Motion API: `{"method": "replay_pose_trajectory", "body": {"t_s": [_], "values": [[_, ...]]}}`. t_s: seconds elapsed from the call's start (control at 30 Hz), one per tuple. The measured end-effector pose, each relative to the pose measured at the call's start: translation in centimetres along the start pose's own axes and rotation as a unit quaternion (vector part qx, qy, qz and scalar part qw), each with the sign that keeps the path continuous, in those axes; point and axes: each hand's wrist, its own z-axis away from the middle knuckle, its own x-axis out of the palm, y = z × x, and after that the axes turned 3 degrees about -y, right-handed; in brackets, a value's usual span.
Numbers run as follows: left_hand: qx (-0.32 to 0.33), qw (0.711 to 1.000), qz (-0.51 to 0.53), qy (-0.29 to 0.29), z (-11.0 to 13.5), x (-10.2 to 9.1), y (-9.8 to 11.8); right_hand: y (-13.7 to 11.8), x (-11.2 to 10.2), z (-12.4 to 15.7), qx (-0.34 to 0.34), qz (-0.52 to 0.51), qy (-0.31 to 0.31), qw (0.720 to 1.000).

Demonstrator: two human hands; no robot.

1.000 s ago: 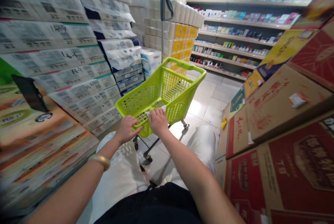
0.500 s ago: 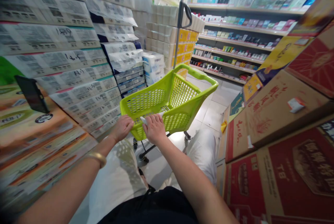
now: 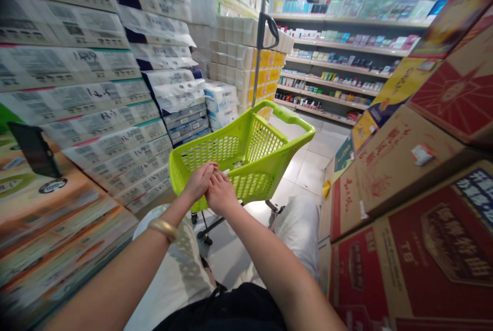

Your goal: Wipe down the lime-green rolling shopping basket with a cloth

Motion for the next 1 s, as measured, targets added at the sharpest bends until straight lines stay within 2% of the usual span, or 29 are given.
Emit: {"method": "replay_pose_trajectory", "body": {"t_s": [0.07,0.13,0.23,0.37,0.5,0.67,0.8,0.93,1.0], "values": [[-0.058,0.996,-0.062,-0.031,0.0,0.2,0.3,1.3,-0.5,0.1,-0.015,0.008,-0.01,1.0],[-0.089,0.986,-0.133,-0.043,0.2,0.2,0.1,3.4,-1.5,0.5,-0.002,0.021,-0.014,1.0],[-0.101,0.974,-0.197,-0.054,0.3,0.0,-0.2,7.5,-3.4,1.2,0.022,0.056,-0.004,0.998],[-0.106,0.969,-0.215,-0.064,0.1,-0.2,-0.5,12.5,-6.0,1.9,0.037,0.096,0.005,0.995],[-0.1,0.968,-0.218,-0.068,0.2,-0.3,-0.7,14.7,-7.4,2.6,0.051,0.11,0.029,0.992],[-0.088,0.969,-0.221,-0.074,0.5,-0.5,-0.6,14.3,-7.3,3.5,0.072,0.109,0.059,0.99],[-0.122,0.96,-0.239,-0.075,0.4,-0.9,-0.3,12.9,-6.8,4.2,0.088,0.099,0.079,0.988],[-0.156,0.951,-0.25,-0.09,0.2,-1.2,-0.2,10.0,-5.8,4.3,0.136,0.09,0.117,0.98],[-0.176,0.944,-0.257,-0.11,0.1,-1.3,-0.2,7.9,-4.7,4.0,0.137,0.069,0.117,0.981]]}}
